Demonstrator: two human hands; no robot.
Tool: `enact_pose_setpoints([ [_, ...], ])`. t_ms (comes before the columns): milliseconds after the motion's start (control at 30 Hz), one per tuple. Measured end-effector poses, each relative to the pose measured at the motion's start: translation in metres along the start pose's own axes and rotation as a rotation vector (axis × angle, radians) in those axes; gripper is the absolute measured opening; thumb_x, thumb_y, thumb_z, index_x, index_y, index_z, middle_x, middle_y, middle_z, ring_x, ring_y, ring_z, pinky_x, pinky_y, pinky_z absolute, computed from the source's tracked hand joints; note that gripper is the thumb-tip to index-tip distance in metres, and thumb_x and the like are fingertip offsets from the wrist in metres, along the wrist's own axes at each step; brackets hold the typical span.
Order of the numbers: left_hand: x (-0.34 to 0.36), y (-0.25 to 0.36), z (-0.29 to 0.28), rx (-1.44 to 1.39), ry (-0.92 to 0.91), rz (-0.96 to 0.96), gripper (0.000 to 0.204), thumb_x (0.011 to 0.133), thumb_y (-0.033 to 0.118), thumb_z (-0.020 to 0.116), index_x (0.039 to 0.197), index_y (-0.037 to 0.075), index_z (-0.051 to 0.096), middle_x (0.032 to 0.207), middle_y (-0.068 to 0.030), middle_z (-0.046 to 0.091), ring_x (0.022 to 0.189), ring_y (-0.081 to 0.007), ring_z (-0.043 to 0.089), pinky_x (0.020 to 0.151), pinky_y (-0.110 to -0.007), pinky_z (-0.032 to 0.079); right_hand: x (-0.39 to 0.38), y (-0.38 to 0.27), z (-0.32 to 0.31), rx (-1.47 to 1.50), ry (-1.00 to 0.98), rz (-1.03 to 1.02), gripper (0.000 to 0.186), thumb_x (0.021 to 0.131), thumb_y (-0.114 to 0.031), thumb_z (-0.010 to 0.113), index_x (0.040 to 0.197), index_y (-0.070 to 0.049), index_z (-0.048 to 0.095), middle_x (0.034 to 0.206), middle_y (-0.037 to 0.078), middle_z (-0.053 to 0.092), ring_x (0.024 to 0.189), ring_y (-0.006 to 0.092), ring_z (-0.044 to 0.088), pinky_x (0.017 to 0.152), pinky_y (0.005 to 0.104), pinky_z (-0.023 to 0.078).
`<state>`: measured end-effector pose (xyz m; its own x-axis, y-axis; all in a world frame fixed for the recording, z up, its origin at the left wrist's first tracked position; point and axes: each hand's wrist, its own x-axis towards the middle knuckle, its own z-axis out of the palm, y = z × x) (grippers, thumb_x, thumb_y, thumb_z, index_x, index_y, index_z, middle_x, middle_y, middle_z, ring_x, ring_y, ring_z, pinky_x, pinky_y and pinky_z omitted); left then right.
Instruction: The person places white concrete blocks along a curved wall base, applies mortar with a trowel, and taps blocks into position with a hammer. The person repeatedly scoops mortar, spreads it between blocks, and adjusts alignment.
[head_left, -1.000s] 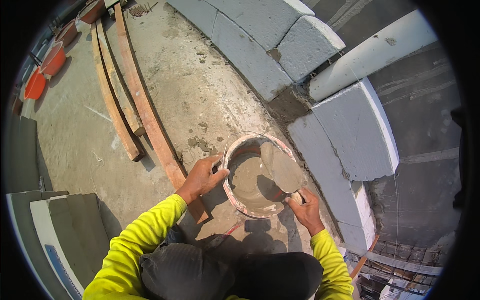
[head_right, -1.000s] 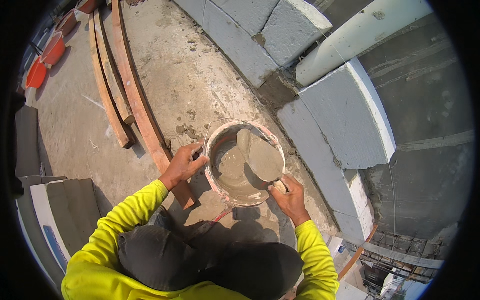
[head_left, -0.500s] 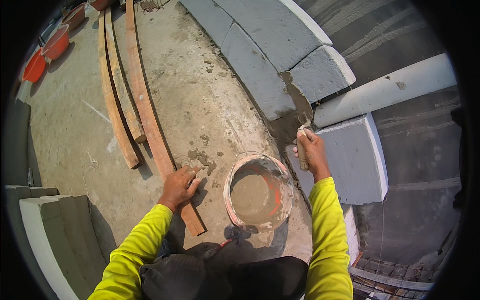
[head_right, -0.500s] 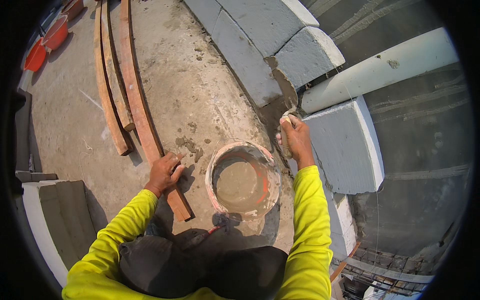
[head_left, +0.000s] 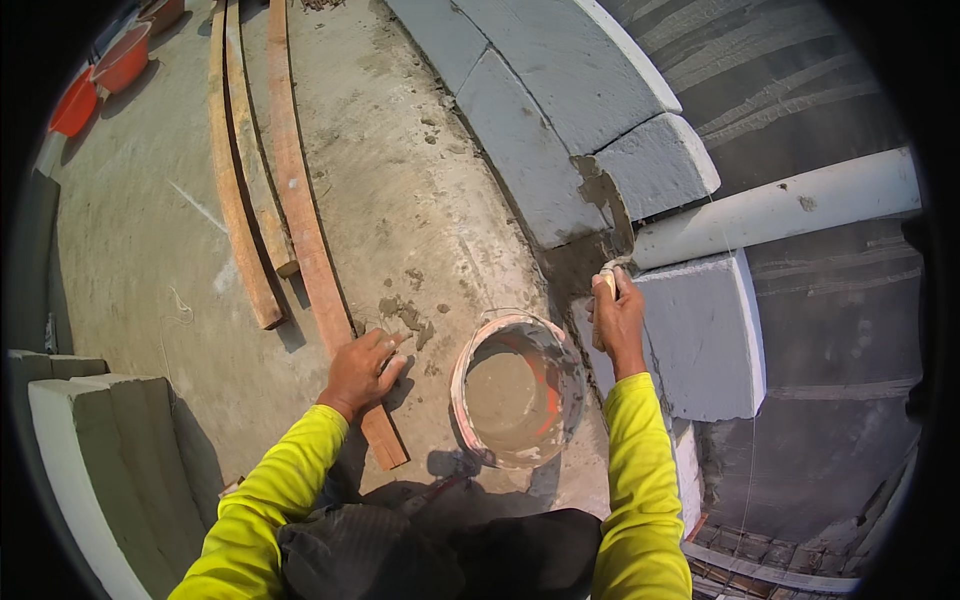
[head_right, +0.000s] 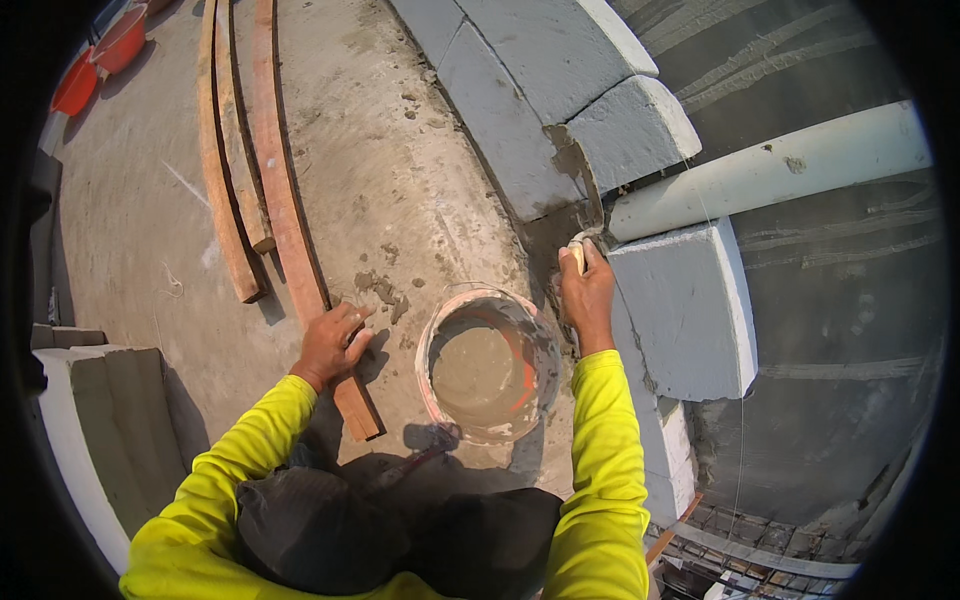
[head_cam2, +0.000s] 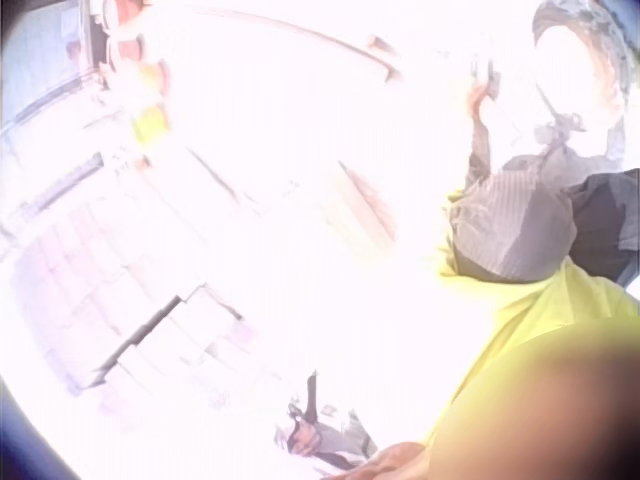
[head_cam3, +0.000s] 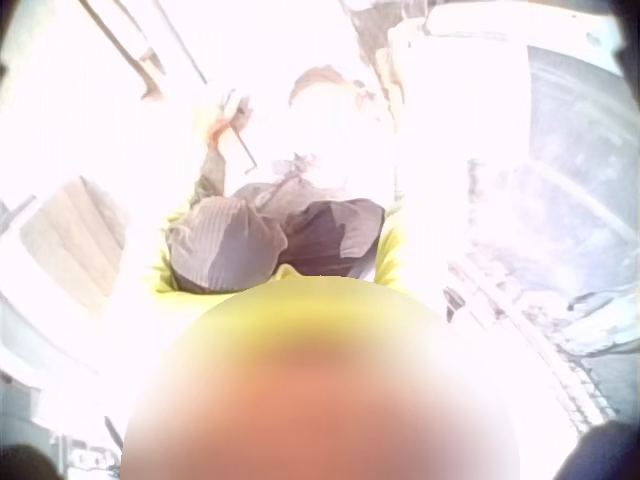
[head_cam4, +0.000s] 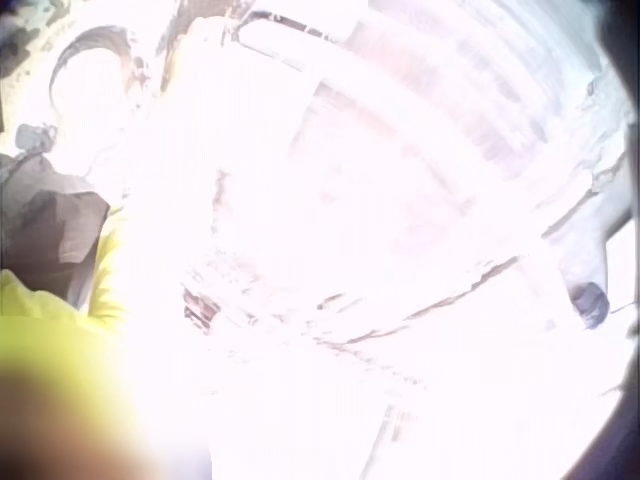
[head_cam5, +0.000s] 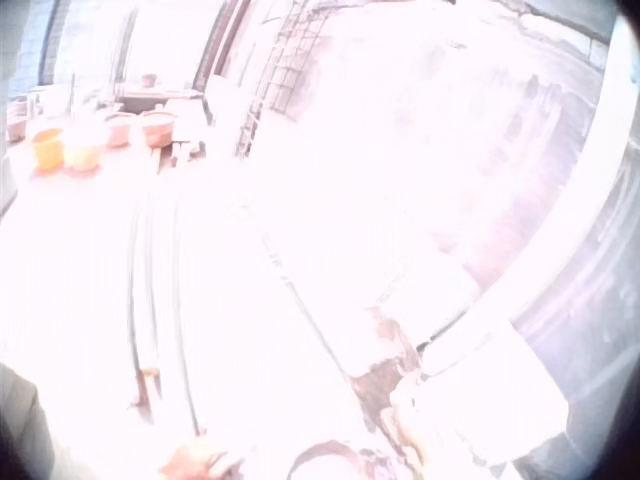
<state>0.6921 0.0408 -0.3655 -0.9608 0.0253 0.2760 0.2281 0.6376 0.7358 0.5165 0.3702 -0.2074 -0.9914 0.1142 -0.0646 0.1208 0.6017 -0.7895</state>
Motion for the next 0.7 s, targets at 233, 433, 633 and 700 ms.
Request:
enact_pose_setpoints([
  [233,0.000,0.000,0.001,-0.043,-0.007,-0.004,0.034,0.087,0.021,0.071,0.120,0.011,0.069,0.089,-0.0096,0.062,0.077,-0.0300,0.064,0.066,-0.039,0.053,-0.005,-0.006,-0.044,-0.064,-0.183,0.141,0.055,0.094,-0.025,0.068,0.134,0.011,0.056,0.085,0.007,0.065,0.063,0.0131,0.062,0.054,0.0282,0.052],
  [433,-0.001,0.001,0.000,0.008,-0.021,-0.008,0.034,0.087,0.022,0.072,0.118,0.011,0.069,0.090,-0.0094,0.063,0.077,-0.0300,0.065,0.066,-0.039,0.053,-0.015,-0.022,-0.045,-0.018,-0.084,0.066,0.045,0.097,-0.028,0.064,0.127,0.006,0.061,0.082,0.004,0.062,0.063,0.0123,0.062,0.053,0.0269,0.052],
  [633,0.000,0.001,-0.001,-0.035,-0.026,-0.019,0.033,0.086,0.023,0.072,0.117,0.011,0.069,0.091,-0.0097,0.063,0.079,-0.0299,0.065,0.067,-0.040,0.053,-0.002,-0.041,-0.033,-0.148,-0.133,0.084,0.051,0.096,-0.026,0.066,0.133,0.008,0.058,0.082,0.004,0.062,0.061,0.0111,0.059,0.051,0.0271,0.049],
  [700,0.000,0.002,-0.002,-0.059,-0.027,-0.036,0.033,0.086,0.023,0.072,0.117,0.010,0.069,0.091,-0.0098,0.063,0.080,-0.0299,0.066,0.067,-0.040,0.053,0.002,-0.038,-0.029,-0.147,-0.078,0.008,0.054,0.095,-0.025,0.067,0.135,0.009,0.056,0.082,0.005,0.062,0.060,0.0113,0.058,0.051,0.0276,0.049],
])
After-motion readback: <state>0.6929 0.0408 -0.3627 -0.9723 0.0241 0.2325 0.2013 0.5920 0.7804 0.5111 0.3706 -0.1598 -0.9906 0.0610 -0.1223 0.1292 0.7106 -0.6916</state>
